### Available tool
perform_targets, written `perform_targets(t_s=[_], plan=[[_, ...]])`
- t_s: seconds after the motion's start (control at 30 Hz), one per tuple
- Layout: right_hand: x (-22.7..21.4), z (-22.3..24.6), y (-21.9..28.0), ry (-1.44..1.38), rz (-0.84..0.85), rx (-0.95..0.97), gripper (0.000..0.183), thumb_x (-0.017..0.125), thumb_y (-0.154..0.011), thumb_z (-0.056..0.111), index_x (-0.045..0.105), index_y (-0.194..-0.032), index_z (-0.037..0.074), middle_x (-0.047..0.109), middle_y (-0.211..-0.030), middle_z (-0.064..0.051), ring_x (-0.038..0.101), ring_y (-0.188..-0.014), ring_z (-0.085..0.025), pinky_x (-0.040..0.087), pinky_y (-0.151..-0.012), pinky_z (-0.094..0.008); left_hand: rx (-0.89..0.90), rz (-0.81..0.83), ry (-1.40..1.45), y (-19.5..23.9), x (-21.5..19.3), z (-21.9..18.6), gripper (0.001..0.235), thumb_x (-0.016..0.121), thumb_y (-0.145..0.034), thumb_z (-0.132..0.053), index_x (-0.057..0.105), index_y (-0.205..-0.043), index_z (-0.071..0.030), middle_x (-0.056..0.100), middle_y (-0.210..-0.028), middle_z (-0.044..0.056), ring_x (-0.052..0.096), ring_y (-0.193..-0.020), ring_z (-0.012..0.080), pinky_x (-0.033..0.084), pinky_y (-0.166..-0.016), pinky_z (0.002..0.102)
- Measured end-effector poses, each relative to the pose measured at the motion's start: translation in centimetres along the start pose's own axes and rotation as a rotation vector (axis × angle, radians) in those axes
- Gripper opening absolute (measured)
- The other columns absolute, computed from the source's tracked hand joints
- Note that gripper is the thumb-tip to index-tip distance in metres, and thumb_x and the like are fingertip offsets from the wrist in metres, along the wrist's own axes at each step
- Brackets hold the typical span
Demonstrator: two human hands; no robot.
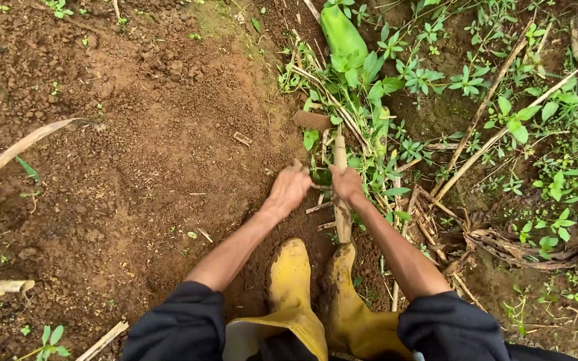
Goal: The person uses a small hand hoe to loosen the soil and remove weeds from a garden bed. They repeatedly dig into the earth, pull out unwanted plants by hand, and clear the area around existing crops.
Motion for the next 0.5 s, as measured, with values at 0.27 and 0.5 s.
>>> perform_targets(t_s=[0.27, 0.5], plan=[[-4.2, 1.4, 7.4, -0.369, 0.048, -0.061, 0.051, 0.043, -0.108, 0.046, 0.052, -0.117, -0.003, 0.062, -0.066, -0.008, 0.065, -0.051, -0.022, 0.058, -0.051, -0.036, -0.3, 0.161, 0.886, -13.9, -9.1, 2.2, 0.06, 0.067, -0.087, 0.011, 0.055, -0.142, -0.01, 0.04, -0.154, 0.023, 0.038, -0.145, 0.0374, 0.025, -0.123, 0.054], [1.5, -7.6, 11.9, -0.343, 0.327, 0.12, 0.049, 0.044, -0.108, 0.042, 0.051, -0.115, -0.006, 0.062, -0.065, -0.012, 0.062, -0.045, -0.021, 0.057, -0.038, -0.035, -0.283, 0.134, 0.661, -10.7, -13.6, 6.3, 0.035, 0.064, -0.094, -0.003, 0.063, -0.128, -0.011, 0.048, -0.148, 0.02, 0.042, -0.143, 0.0337, 0.032, -0.119, 0.054]])
Point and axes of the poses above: each hand's wrist, its own y-axis away from the middle knuckle, its own x-axis out of the palm, z = x × y, the point moved 7 cm from there along -y, towards the middle knuckle
